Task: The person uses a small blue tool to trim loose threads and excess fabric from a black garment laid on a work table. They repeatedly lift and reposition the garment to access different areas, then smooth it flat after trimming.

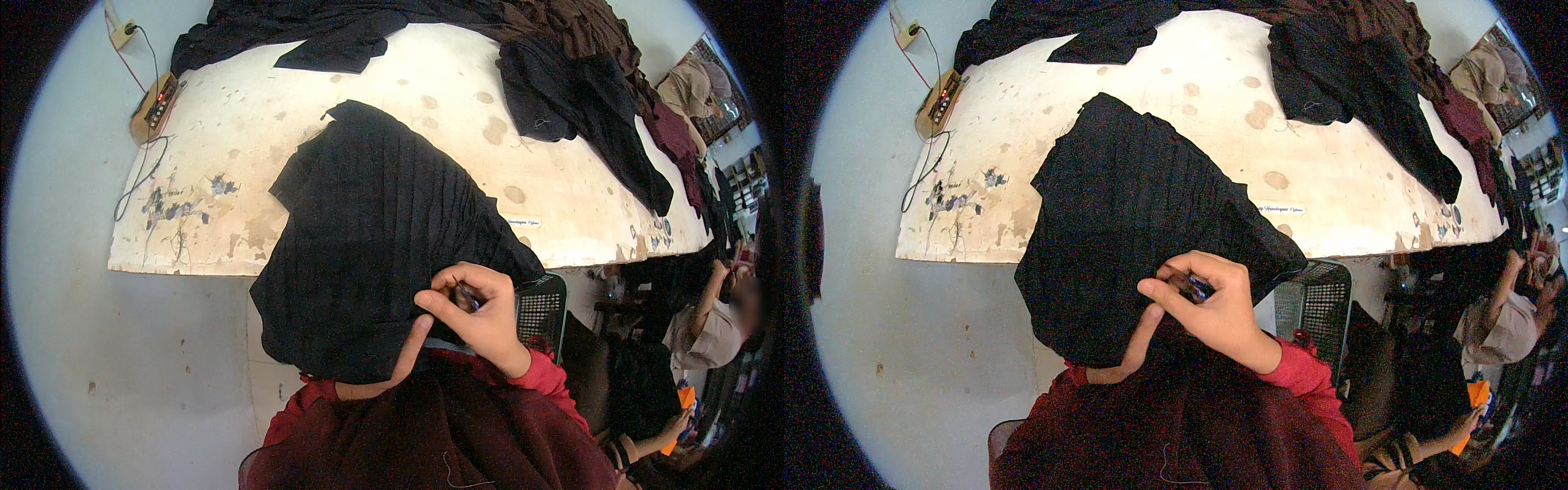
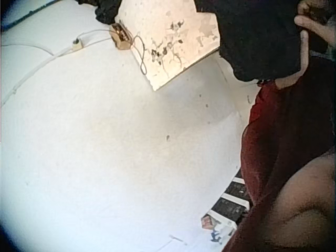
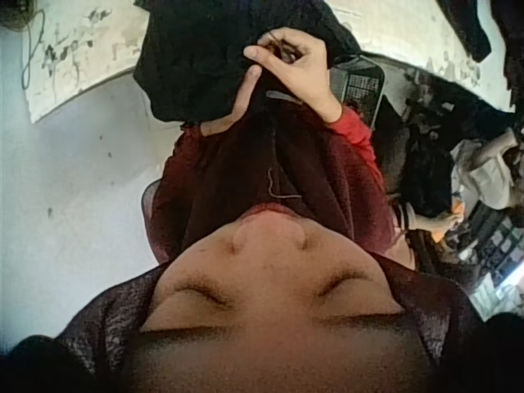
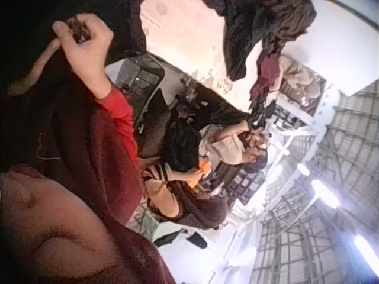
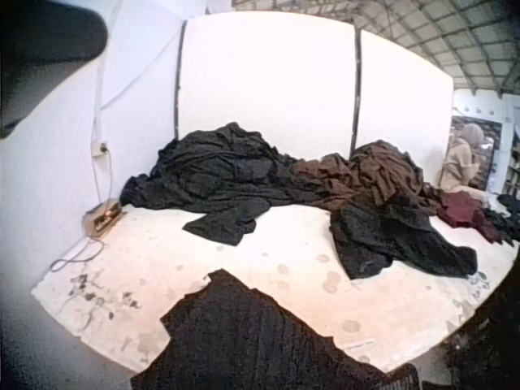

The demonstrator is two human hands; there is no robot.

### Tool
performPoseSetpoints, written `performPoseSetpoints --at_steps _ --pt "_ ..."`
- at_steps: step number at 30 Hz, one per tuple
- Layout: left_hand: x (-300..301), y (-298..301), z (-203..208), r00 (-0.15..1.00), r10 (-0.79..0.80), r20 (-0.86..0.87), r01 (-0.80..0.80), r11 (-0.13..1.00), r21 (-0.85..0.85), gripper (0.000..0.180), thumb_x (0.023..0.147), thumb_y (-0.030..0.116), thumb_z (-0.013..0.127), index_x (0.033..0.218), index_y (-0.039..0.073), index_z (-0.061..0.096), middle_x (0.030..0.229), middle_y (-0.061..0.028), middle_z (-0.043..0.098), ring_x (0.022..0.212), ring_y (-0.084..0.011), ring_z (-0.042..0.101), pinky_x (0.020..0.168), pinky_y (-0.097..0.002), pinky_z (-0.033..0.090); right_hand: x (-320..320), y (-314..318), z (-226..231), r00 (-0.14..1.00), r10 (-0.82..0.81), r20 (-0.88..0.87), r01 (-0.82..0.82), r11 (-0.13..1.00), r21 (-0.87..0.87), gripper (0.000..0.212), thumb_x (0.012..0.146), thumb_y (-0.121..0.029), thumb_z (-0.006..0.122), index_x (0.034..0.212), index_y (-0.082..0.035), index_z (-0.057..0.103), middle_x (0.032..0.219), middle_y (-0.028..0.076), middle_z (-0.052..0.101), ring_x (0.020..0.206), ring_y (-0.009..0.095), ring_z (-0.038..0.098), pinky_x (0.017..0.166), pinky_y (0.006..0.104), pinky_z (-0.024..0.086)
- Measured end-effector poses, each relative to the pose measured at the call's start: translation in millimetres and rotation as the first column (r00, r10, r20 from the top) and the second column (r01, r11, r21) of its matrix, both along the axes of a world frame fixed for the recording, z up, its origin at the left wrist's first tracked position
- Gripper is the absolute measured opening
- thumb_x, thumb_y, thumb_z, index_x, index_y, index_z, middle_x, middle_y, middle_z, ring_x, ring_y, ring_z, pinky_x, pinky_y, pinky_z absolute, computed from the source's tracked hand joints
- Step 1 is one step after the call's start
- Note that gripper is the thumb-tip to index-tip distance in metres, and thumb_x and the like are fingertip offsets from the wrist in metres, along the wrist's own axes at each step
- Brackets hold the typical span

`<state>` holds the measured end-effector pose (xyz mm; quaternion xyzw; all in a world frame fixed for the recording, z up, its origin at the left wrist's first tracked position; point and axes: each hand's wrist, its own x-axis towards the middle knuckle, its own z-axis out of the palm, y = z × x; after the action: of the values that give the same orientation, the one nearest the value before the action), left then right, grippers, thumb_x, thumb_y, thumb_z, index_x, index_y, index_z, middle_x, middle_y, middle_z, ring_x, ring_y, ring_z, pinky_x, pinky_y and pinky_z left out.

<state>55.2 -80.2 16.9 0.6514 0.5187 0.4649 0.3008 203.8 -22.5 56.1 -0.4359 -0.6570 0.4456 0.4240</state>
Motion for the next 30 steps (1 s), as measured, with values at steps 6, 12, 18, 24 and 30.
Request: performPoseSetpoints --at_steps 6,12,18,24,30 --pt "-5 -2 -1 0.959 -0.014 0.284 0.072 0.978 -0.195 0.045 0.089 0.021 0.064 0.126 -0.003 0.054 0.127 -0.0161 0.056 0.117 -0.0293 0.053 0.106 -0.0395 0.032 1 10 -10 0.877 0.056 -0.478 -0.271 0.878 -0.395 0.015 0.084 -0.014 0.071 0.086 0.0 0.064 0.067 0.0 0.061 0.053 0.001 0.045 0.047 0.0178 0.029" --pt "6 -5 -9 0.804 0.159 0.572 0.018 0.956 -0.291 0.047 0.09 0.023 0.063 0.126 -0.004 0.053 0.13 -0.0179 0.054 0.12 -0.0307 0.05 0.108 -0.0407 0.028 9 9 -9 0.96 0.114 -0.257 -0.152 0.979 -0.134 0.03 0.078 -0.019 0.076 0.098 0.0 0.065 0.081 0.006 0.064 0.069 0.012 0.059 0.064 0.0225 0.044" --pt "4 -5 -6 0.963 0.211 0.168 -0.198 0.976 -0.092 0.036 0.088 0.009 0.061 0.123 0.001 0.054 0.122 -0.0125 0.057 0.114 -0.0259 0.053 0.101 -0.0391 0.038 20 5 11 0.987 0.059 0.151 -0.101 0.953 0.285 0.042 0.073 -0.022 0.08 0.107 -0.003 0.065 0.091 0.012 0.068 0.078 0.019 0.067 0.068 0.0263 0.051" --pt "1 -7 -7 0.979 0.175 0.103 -0.162 0.979 -0.121 0.055 0.089 0.028 0.065 0.124 -0.012 0.051 0.133 -0.0235 0.049 0.124 -0.0357 0.046 0.111 -0.0437 0.021 15 5 10 0.957 -0.085 0.279 -0.07 0.862 0.503 0.022 0.072 -0.019 0.079 0.087 -0.006 0.07 0.077 0.008 0.07 0.06 0.021 0.067 0.053 0.0289 0.05" --pt "2 -8 -13 0.969 0.194 0.154 -0.186 0.98 -0.067 0.037 0.087 0.009 0.063 0.122 0.001 0.054 0.122 -0.0129 0.057 0.111 -0.0245 0.055 0.099 -0.0373 0.04 17 7 11 0.928 -0.132 0.35 -0.104 0.807 0.581 0.02 0.071 -0.02 0.079 0.084 -0.007 0.07 0.077 0.006 0.07 0.058 0.019 0.066 0.05 0.028 0.047"
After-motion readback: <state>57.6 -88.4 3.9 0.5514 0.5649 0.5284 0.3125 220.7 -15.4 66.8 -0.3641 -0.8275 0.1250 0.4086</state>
